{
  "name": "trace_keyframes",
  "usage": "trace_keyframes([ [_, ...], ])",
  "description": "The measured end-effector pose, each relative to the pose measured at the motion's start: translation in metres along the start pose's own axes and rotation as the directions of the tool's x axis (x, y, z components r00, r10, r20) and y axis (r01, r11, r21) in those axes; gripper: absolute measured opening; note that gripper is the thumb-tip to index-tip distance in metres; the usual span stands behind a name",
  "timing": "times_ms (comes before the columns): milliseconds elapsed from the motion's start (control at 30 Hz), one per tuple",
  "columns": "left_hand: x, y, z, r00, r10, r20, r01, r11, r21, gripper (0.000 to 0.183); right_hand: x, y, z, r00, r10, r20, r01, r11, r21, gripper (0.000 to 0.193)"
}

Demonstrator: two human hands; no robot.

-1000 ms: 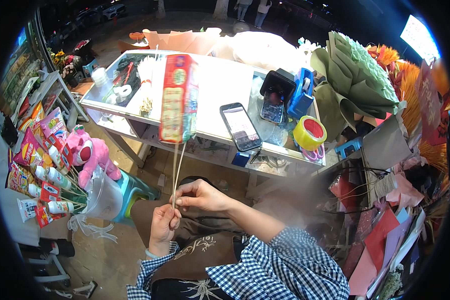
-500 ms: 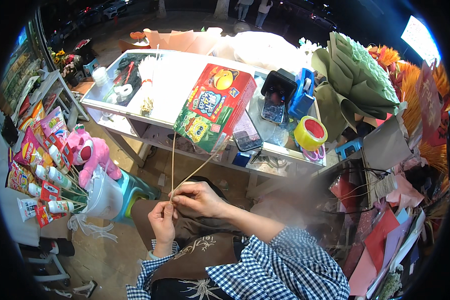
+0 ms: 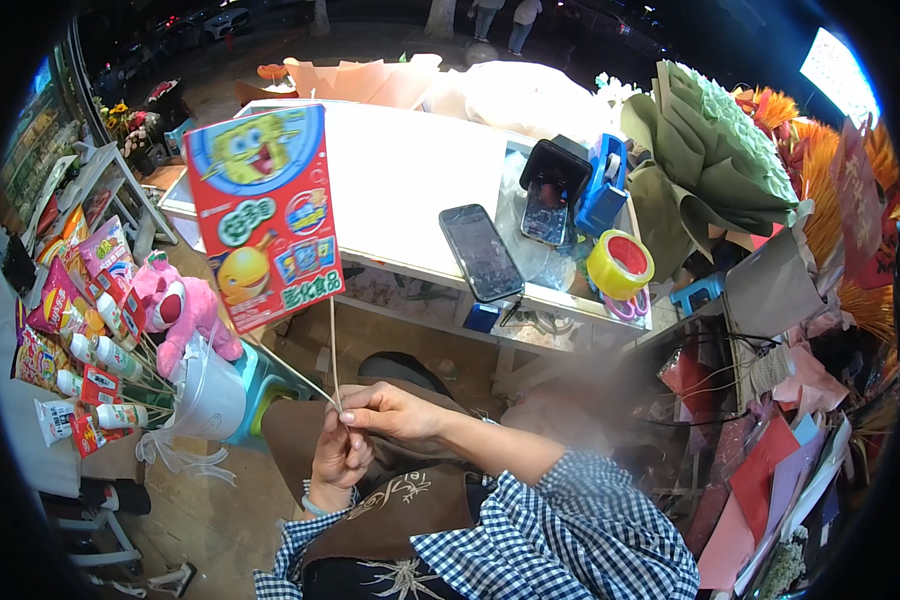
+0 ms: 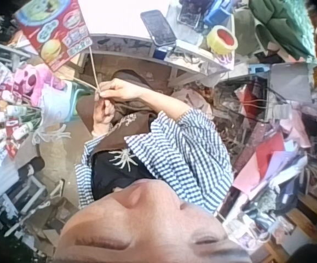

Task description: The person attaches a snack box to a wooden stick using tape, trims the stick with scissors, and places the assembled item into a container with other snack bouquets. The person repeats the process with another snack box.

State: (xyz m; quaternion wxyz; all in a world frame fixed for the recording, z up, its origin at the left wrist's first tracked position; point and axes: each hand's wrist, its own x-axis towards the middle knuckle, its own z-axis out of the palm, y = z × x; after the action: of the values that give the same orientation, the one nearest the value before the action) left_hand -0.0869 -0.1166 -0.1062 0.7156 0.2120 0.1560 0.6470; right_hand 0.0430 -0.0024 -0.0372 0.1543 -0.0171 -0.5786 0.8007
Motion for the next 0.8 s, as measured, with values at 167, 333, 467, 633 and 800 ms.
trace_keyframes([
  [167,0.006,-0.005,0.015,0.918,0.226,-0.326,-0.047,0.879,0.475,0.032,-0.001,-0.009,0.001,0.968,-0.208,-0.142,0.15,0.93,-0.336,0.02],
  [333,0.017,0.019,0.021,0.877,0.421,-0.233,-0.121,0.661,0.74,0.039,-0.01,-0.013,-0.009,0.927,-0.281,-0.249,0.084,0.801,-0.592,0.016],
  [467,0.023,0.04,0.035,0.905,0.412,-0.107,-0.201,0.635,0.746,0.057,-0.014,-0.001,-0.008,0.898,-0.309,-0.314,0.044,0.772,-0.634,0.014],
  [633,0.037,0.046,0.054,0.977,0.202,-0.069,-0.065,0.59,0.805,0.065,-0.02,0.015,-0.003,0.886,-0.329,-0.326,-0.019,0.677,-0.736,0.012],
  [800,0.044,0.047,0.063,0.975,0.159,-0.152,0.057,0.486,0.872,0.033,-0.029,0.017,-0.003,0.9,-0.349,-0.26,-0.074,0.465,-0.882,0.013],
])
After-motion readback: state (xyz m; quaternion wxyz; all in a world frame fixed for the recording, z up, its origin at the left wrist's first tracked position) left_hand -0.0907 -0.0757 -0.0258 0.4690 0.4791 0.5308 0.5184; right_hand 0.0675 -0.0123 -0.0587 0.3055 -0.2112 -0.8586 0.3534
